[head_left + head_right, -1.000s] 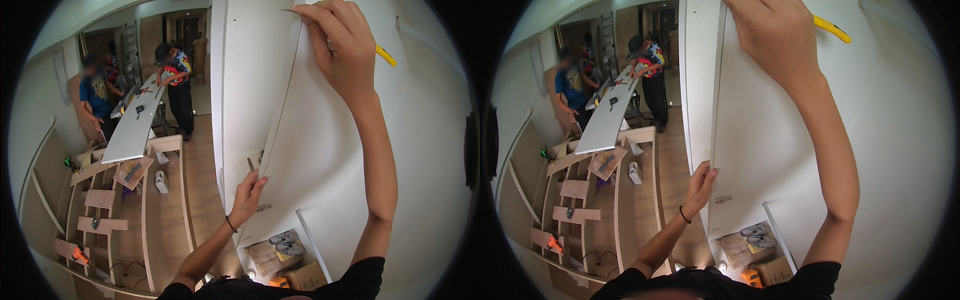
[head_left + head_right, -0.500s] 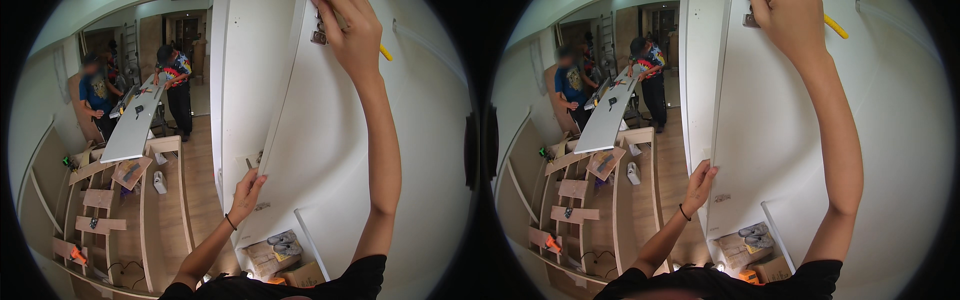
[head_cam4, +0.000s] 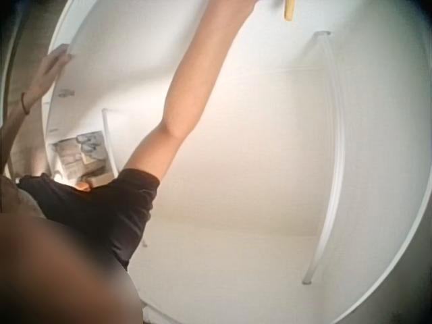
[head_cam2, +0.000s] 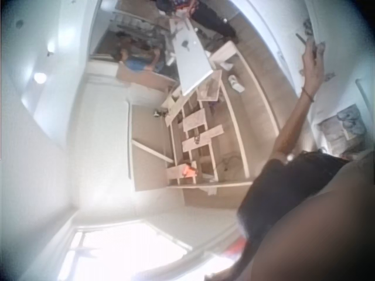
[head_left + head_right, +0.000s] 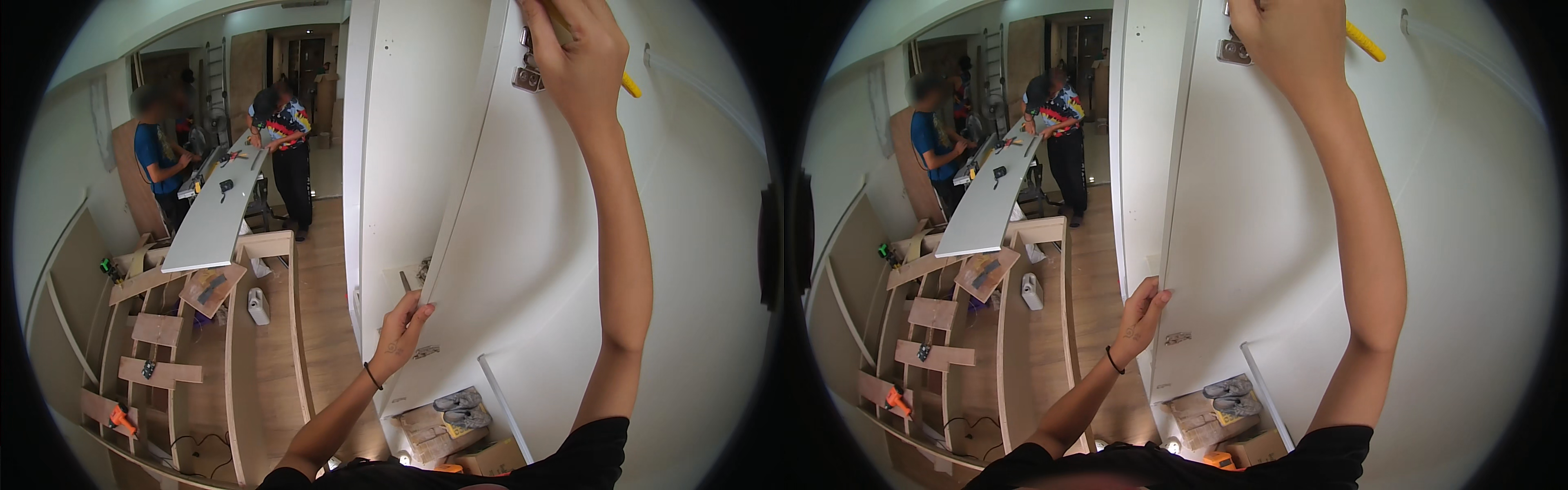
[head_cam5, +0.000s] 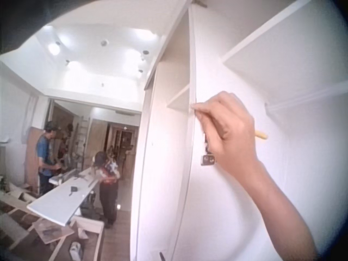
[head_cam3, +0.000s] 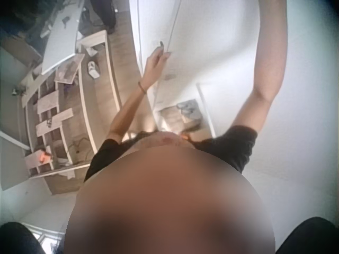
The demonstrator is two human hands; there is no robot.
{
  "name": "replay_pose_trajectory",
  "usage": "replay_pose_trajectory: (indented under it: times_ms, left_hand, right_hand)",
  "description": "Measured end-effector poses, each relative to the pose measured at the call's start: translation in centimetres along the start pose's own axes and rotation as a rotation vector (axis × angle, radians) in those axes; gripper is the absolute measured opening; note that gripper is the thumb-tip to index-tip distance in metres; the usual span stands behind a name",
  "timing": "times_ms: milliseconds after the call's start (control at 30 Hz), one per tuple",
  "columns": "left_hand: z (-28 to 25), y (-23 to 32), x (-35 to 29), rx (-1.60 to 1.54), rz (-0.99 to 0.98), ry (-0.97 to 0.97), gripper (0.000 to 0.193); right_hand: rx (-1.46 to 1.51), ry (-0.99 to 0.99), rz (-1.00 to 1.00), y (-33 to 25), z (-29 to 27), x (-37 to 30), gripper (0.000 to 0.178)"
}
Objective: The person assembles a white cabinet by positioning panels, using a utility knife to trim edges, and aligning components. Another person assists by hammering parts into place. The person also uses a drill to secure joints.
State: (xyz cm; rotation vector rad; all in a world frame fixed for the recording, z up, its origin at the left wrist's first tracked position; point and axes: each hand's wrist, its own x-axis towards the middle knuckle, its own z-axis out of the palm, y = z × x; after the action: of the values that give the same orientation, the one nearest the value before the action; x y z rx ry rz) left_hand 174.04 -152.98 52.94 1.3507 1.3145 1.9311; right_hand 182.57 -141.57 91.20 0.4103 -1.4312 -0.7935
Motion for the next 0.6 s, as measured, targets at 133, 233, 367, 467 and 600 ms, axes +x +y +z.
replay_pose_trajectory:
  times_ms: [133, 233, 367, 467, 600]
  left_hand:
    - [0.1, -0.3, 0.0, -0.007, 0.013, 0.004, 0.026]
    - [0.1, -0.1, -0.1, -0.004, 0.003, 0.004, 0.026]
    - [0.1, 0.2, -0.1, 0.026, -0.036, 0.004, 0.027]
    - [0.1, 0.1, -0.1, 0.001, -0.005, 0.011, 0.027]
    - [0.1, -0.4, -0.2, -0.020, 0.029, 0.013, 0.027]
  right_hand:
    - [-0.006, -0.033, -0.026, -0.5, -0.4, -0.7, 0.011]
    - [-0.047, -0.061, -0.051, -1.1, -0.7, -1.1, 0.012]
    - [0.005, -0.032, -0.103, -2.2, -1.5, -1.6, 0.012]
    - [-0.104, -0.235, -0.064, -3.2, -2.3, -2.0, 0.015]
    - [-0.047, -0.175, -0.030, -3.5, -2.4, -2.2, 0.017]
